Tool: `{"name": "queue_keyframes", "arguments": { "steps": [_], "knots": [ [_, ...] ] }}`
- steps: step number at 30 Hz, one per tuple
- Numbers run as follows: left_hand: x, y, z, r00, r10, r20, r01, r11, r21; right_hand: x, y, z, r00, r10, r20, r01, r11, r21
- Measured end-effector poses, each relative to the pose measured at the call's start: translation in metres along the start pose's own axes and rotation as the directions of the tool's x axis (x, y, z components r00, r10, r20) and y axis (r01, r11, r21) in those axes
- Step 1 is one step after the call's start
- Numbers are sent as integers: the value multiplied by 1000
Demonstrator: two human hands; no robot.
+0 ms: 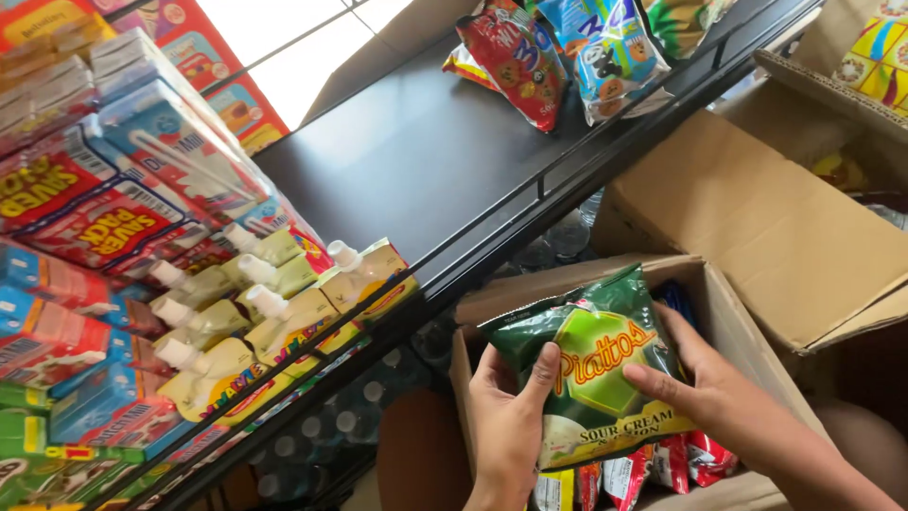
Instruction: Organizing and stocking snack bags from a box onto store shelves.
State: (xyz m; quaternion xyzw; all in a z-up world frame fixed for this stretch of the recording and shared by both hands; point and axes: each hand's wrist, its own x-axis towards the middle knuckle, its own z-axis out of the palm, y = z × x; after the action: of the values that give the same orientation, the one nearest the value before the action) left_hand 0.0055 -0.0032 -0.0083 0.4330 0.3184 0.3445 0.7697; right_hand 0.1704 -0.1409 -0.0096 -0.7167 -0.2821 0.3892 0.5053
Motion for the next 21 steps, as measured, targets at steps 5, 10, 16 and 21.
{"name": "queue_keyframes", "arguments": {
  "steps": [5,10,16,21],
  "knots": [
    [3,-7,6,998,-55,19,55,999,0,7,38,-11,990,125,70,-138,965,224],
    [9,-17,-2,996,-80,38,74,988,134,6,49,-32,993,105,58,-112,985,134],
    [13,-14,-16,986,-33,163,-46,889,455,8,77,-77,977,150,150,-131,983,-130],
    [13,-12,-4,887,-156,434,-179,751,635,24,75,-88,972,185,145,-156,969,-191]
  ]
}}
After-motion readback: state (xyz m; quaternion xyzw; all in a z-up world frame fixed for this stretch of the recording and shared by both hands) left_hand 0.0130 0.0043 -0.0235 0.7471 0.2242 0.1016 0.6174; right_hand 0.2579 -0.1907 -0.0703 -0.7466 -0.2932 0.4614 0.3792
